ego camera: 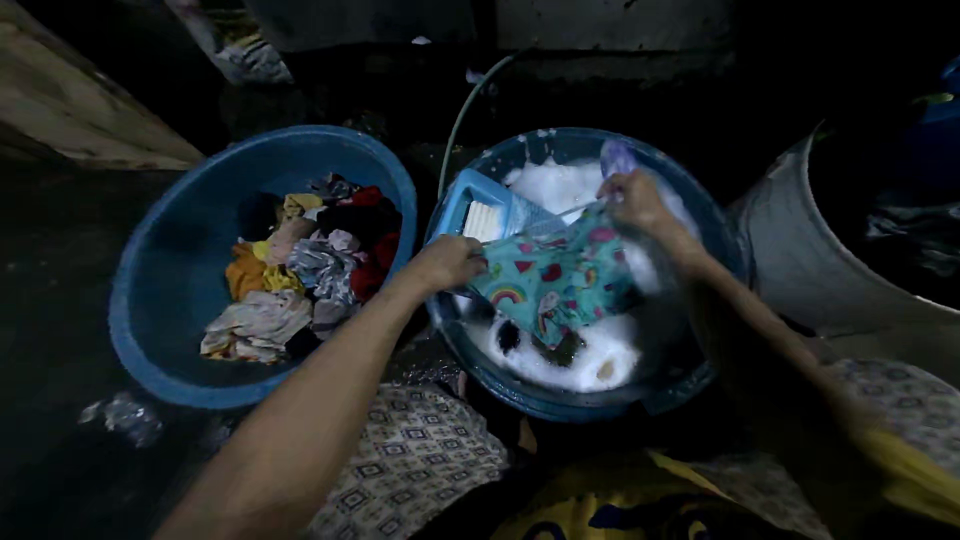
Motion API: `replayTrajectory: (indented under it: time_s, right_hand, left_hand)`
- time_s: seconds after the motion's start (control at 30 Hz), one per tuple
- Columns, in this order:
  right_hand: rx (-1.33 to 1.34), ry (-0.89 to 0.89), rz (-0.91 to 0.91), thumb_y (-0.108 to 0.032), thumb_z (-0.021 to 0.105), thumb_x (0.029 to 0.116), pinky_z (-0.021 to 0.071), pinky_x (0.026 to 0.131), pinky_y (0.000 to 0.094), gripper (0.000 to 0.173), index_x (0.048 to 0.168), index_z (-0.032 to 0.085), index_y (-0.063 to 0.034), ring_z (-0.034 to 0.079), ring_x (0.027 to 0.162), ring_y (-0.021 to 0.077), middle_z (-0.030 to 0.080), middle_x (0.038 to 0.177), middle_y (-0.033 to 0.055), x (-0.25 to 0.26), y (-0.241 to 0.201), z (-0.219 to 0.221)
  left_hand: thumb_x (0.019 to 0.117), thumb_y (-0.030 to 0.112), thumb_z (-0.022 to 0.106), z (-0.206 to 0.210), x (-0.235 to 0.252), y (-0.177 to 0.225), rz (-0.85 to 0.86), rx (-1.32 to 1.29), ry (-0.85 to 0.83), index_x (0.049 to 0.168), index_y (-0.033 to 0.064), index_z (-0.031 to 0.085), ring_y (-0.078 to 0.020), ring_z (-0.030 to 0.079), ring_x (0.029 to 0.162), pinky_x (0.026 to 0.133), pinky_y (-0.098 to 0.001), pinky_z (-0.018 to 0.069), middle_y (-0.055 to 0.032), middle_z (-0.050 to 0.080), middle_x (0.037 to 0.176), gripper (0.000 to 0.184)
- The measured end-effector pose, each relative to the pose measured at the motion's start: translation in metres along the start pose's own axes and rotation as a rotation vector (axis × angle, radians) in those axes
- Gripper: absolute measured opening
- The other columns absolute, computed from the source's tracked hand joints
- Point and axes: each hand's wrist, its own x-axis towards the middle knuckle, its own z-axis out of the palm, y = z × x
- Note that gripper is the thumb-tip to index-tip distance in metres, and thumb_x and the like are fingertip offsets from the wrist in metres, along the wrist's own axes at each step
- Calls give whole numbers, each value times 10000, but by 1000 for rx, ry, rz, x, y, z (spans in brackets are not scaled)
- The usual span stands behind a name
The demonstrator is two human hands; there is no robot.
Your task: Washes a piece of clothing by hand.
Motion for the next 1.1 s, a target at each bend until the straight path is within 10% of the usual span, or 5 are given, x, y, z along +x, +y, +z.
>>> replayTrajectory:
  time_s: [0.23,0.43,0.63,0.87,1.1]
  right_hand:
    - [247,-247,-212,-220,696,981,565,903,597,606,1541,466,-255,678,1082,401,631,1322,220,-39,-97,149]
    - [207,-188,193,-231,593,1048,480,992,650,567,1585,408,-231,578,1256,448,511,1504,222,0,60,127]
    - [250,-184,-151,-157,657,996,555,937,590,534,1511,529,-207,678,1104,410,651,1314,226,-48,-109,147]
    - [70,-185,217,-197,581,1046,483,998,650,542,1569,440,-230,609,1201,486,602,1371,275,7,45,115]
    - [467,-196,46,-28,609,959,543,781,459,187,1101,726,-58,612,970,268,611,1164,177,-39,-61,77]
  left_hand:
    - [974,205,692,16,-3,-28,-139,40,279,1107,67,732,-441,528,1226,1043,-716,310,-195,673,1131,196]
    - [942,214,754,9,-16,-38,-155,1,303,1016,80,748,-421,571,1083,1003,-705,297,-139,706,968,153]
    - [979,196,662,4,3,-18,-300,86,169,1174,56,712,-475,524,1236,1026,-738,307,-223,669,1159,245]
    - [976,289,706,-18,-16,-45,-276,3,273,1056,41,737,-503,514,1233,1020,-758,307,-230,687,1102,263]
    - [1049,108,547,-12,11,48,370,-463,98,1153,-30,677,-174,670,874,850,-386,558,-134,703,1001,216]
